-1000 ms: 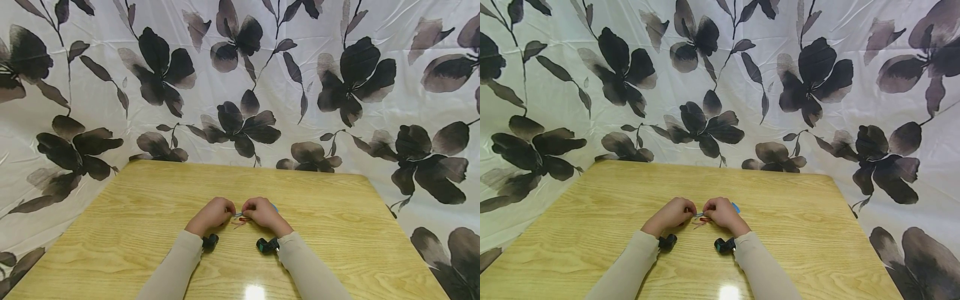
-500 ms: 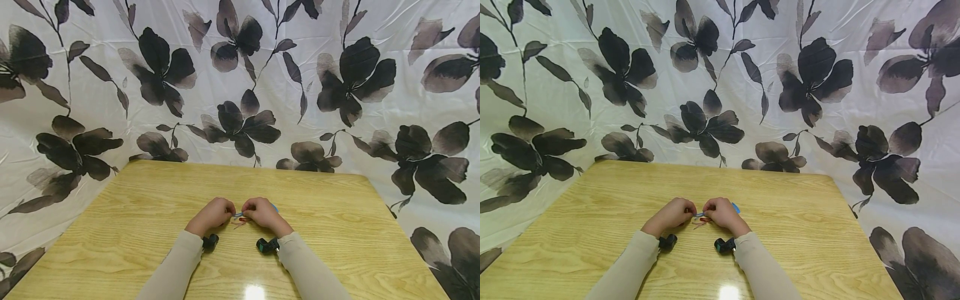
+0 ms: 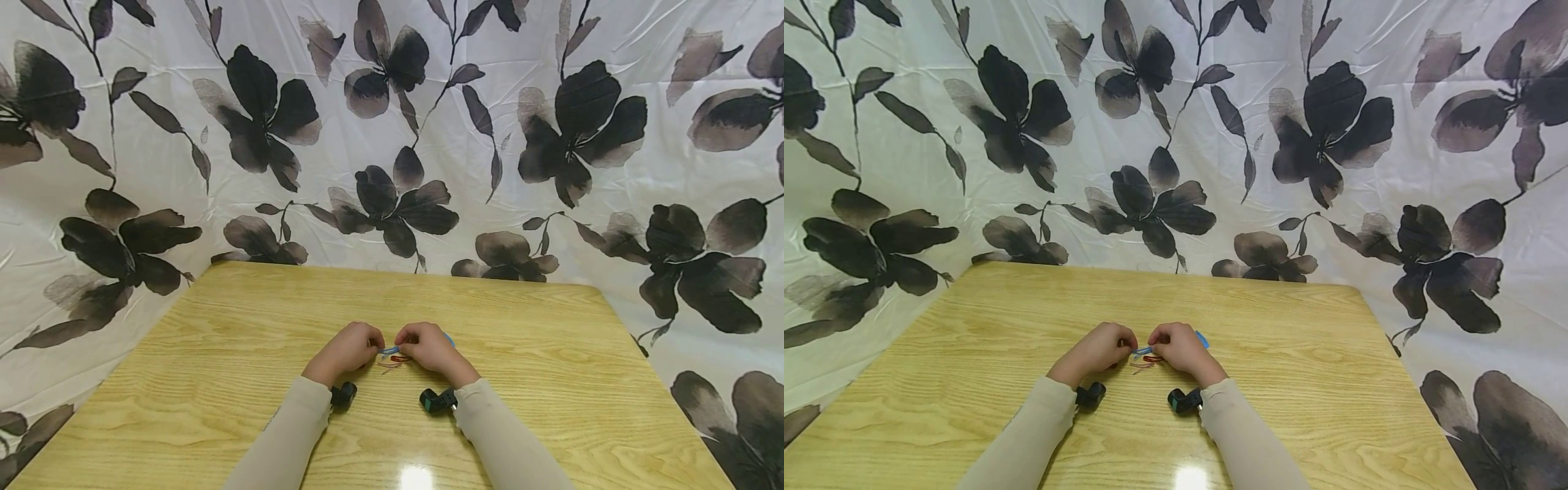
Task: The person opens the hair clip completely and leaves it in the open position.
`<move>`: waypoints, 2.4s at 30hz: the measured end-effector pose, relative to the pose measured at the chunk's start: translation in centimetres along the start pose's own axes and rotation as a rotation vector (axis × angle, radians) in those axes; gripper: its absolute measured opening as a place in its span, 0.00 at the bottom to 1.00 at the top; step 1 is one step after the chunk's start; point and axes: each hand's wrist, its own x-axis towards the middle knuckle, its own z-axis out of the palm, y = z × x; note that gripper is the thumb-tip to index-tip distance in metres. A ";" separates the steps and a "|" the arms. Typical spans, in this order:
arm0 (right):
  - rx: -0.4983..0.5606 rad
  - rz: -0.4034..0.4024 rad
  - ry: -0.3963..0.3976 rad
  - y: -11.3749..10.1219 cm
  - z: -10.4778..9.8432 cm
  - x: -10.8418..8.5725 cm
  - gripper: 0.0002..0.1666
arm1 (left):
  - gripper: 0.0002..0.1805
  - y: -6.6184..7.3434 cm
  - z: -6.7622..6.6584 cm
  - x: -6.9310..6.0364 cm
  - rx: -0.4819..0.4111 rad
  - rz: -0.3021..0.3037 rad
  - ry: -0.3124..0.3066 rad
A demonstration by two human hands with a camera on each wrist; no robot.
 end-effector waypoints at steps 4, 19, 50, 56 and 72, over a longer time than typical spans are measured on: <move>0.002 0.008 -0.003 0.0 0.0 0.0 0.04 | 0.10 0.1 -0.1 -0.1 -0.001 -0.015 0.004; 0.024 -0.002 0.006 0.1 -0.6 -0.4 0.05 | 0.09 0.7 -0.3 -0.1 -0.021 -0.020 -0.005; -0.125 0.033 0.050 0.4 -6.5 0.0 0.10 | 0.09 4.5 -1.0 4.6 0.018 0.028 -0.044; -0.146 0.064 0.069 0.8 -7.1 -0.2 0.09 | 0.10 5.0 -1.0 5.7 0.027 0.038 -0.056; -0.164 0.155 0.117 1.8 -7.6 -1.3 0.05 | 0.08 5.8 0.4 8.3 0.063 0.093 -0.028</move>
